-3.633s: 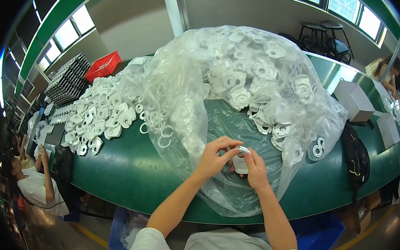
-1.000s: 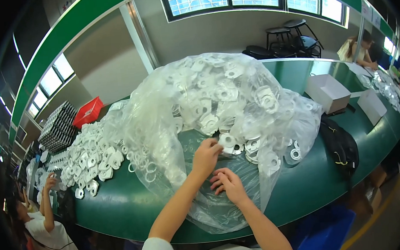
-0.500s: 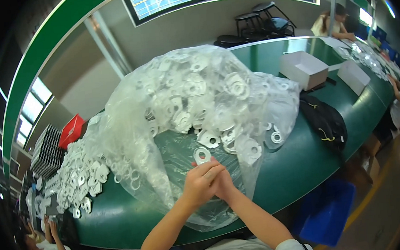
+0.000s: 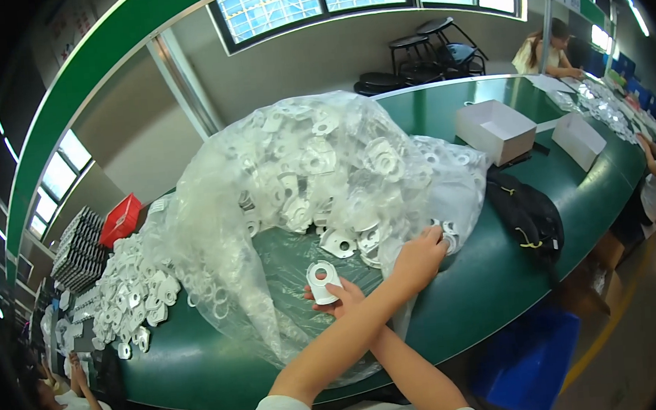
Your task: Assembling small white plastic components by snapping rings and bases together at a factory workbench.
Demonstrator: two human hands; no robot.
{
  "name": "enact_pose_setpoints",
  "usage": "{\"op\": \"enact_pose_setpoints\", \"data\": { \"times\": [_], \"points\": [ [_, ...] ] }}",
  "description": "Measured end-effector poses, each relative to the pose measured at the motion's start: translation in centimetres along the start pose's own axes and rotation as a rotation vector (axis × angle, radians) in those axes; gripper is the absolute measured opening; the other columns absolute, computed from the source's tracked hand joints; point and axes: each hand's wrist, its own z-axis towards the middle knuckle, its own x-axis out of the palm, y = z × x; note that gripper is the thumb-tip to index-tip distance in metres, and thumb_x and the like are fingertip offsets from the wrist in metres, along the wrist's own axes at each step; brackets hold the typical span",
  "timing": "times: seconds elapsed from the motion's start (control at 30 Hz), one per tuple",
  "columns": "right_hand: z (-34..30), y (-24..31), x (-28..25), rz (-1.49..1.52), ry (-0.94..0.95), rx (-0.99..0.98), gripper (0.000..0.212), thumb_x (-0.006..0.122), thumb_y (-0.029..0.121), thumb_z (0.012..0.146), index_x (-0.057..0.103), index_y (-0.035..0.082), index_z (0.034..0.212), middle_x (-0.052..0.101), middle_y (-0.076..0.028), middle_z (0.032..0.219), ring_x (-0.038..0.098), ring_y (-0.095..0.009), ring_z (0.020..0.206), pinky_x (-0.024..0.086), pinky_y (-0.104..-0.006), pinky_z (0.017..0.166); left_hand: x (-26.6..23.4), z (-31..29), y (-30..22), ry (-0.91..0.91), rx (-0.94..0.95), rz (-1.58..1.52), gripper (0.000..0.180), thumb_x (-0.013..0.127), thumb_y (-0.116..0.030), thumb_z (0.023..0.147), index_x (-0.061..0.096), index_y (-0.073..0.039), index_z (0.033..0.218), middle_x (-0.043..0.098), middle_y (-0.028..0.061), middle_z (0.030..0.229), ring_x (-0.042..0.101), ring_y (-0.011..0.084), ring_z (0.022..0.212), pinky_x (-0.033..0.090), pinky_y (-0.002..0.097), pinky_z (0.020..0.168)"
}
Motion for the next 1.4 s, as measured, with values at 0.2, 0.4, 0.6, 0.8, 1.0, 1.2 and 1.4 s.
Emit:
{"op": "enact_pose_setpoints", "data": {
  "times": [0.2, 0.4, 0.6, 0.8, 1.0, 1.2, 1.4],
  "points": [
    [0.0, -1.5, -0.2, 0.149, -0.013, -0.152, 0.033, 0.05, 0.01, 0.092, 0.047, 0.002, 0.124, 0.058, -0.012, 0.112, 0.061, -0.021, 0.098, 0.054, -0.0333, 0.078, -13.1, -10.6, 2.8, -0.269, -0.195, 0.085, 0.014, 0.066, -0.006, 0.071, 0.066, -0.009, 0.085, 0.056, 0.0061, 0.081, 0.059, 0.0246, 0.071, 0.048, 0.0331, 0.057],
    [-0.6, -1.2, 0.1, -0.22, -0.078, -0.065, 0.025, 0.05, 0.001, 0.089, 0.055, -0.003, 0.113, 0.061, -0.01, 0.105, 0.062, -0.018, 0.092, 0.054, -0.0326, 0.08, -13.1, -18.2, 6.7, -0.228, -0.347, 0.153, 0.024, 0.068, -0.004, 0.072, 0.07, -0.01, 0.094, 0.058, 0.0068, 0.077, 0.058, 0.0237, 0.065, 0.047, 0.0324, 0.055],
    [-0.5, -1.0, -0.2, -0.198, -0.084, -0.099, 0.025, 0.051, 0.0, 0.089, 0.055, -0.003, 0.114, 0.061, -0.009, 0.106, 0.062, -0.018, 0.094, 0.053, -0.0324, 0.082, -12.0, -18.6, 6.0, -0.283, -0.33, 0.102, 0.04, 0.064, 0.0, 0.072, 0.066, -0.013, 0.109, 0.057, 0.0064, 0.077, 0.059, 0.024, 0.065, 0.048, 0.0336, 0.054],
    [-1.0, -0.6, 0.0, -0.196, -0.06, -0.1, 0.026, 0.049, 0.0, 0.09, 0.055, -0.003, 0.115, 0.061, -0.01, 0.108, 0.062, -0.019, 0.095, 0.052, -0.0333, 0.084, -12.8, -18.6, 5.2, -0.228, -0.351, 0.184, 0.044, 0.063, -0.001, 0.071, 0.064, -0.013, 0.113, 0.056, 0.0053, 0.076, 0.058, 0.023, 0.064, 0.048, 0.0333, 0.054],
    [-1.4, -0.1, 0.1, -0.207, -0.076, -0.101, 0.021, 0.05, 0.007, 0.092, 0.057, -0.002, 0.11, 0.063, -0.009, 0.103, 0.062, -0.018, 0.092, 0.052, -0.0342, 0.082, -12.7, -19.0, 4.9, -0.171, -0.339, 0.202, 0.042, 0.063, -0.008, 0.073, 0.061, -0.011, 0.115, 0.053, 0.0048, 0.077, 0.058, 0.0226, 0.069, 0.048, 0.0338, 0.055],
    [-0.4, -1.3, -0.3, -0.357, -0.167, -0.143, 0.021, 0.05, 0.018, 0.095, 0.058, 0.0, 0.101, 0.063, -0.008, 0.092, 0.064, -0.018, 0.08, 0.053, -0.0318, 0.066, -14.2, -19.8, 5.8, -0.159, -0.295, 0.075, 0.045, 0.065, -0.006, 0.07, 0.061, -0.012, 0.115, 0.053, 0.0051, 0.076, 0.058, 0.0237, 0.067, 0.048, 0.0352, 0.055],
    [-1.7, 0.5, 2.1, -0.435, -0.183, -0.106, 0.029, 0.047, 0.024, 0.096, 0.056, -0.002, 0.104, 0.065, -0.016, 0.088, 0.063, -0.02, 0.065, 0.048, -0.0268, 0.049, -20.4, -21.2, 9.6, -0.742, -0.459, 0.269, 0.024, 0.06, 0.001, 0.074, 0.067, -0.006, 0.096, 0.058, 0.009, 0.071, 0.056, 0.0247, 0.058, 0.045, 0.0326, 0.054]
  ]
}}
